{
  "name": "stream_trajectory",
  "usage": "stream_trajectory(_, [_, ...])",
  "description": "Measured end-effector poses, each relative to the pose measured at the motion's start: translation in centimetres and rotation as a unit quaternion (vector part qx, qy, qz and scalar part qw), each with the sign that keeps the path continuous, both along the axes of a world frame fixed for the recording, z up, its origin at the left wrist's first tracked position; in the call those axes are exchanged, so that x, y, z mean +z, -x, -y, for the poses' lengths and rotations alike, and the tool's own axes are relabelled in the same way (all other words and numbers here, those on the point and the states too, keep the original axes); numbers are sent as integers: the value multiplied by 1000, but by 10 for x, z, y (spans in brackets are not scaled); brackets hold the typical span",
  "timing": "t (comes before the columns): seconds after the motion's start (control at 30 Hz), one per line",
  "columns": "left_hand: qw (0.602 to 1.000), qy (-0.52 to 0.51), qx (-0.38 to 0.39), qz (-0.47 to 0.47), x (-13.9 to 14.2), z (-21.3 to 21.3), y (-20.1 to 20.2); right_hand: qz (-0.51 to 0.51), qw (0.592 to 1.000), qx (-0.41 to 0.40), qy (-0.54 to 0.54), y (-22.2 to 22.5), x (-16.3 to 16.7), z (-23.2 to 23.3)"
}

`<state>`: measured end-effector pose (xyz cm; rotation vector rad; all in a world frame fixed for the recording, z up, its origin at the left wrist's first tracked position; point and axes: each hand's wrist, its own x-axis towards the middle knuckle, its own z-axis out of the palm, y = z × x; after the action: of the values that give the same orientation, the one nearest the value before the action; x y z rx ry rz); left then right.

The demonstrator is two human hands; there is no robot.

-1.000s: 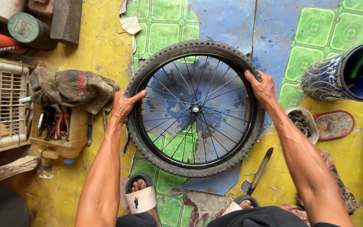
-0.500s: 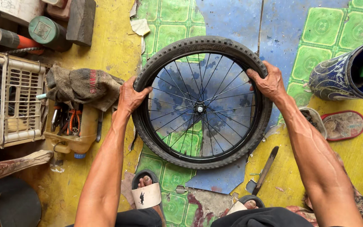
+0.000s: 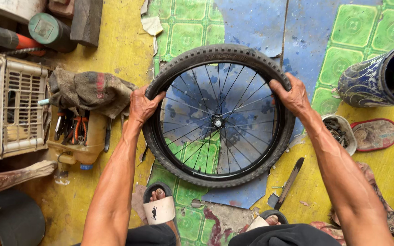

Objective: The person sits on the floor of a bicycle repair shop and mounts a bicycle tire onto a wheel rim. They apply liquid around the tire bead with a brush, align the tire over the rim, press and work the bead into the rim by hand around the circumference, and finally use a metal tire lever to seat the remaining bead section.

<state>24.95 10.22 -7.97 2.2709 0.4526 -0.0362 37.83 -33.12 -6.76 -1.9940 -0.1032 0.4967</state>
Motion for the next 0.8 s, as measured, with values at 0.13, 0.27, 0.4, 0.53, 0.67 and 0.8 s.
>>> stream_trajectory(0.13, [999, 20, -19, 16, 1, -1, 2, 17, 999, 10, 29, 1, 2, 0])
stream_trajectory(0.27, [999, -2, -40, 27, 7, 2, 1, 112, 988, 11, 108, -2, -1, -1])
stream_trajectory(0.4, [998, 13, 10, -66, 11, 6, 8, 145, 980, -3, 133, 1, 7, -2])
stream_trajectory(0.53, [989, -8, 97, -112, -2, 10, 38, 343, 925, 12, 162, 27, 23, -1])
stream_trajectory(0.67, [969, -32, 218, -114, -28, 24, 87, 466, 873, 52, 135, 70, 40, -15])
stream_trajectory(0.8, [931, 8, 352, -96, -54, 63, 147, 463, 868, 177, -21, 156, 36, -79])
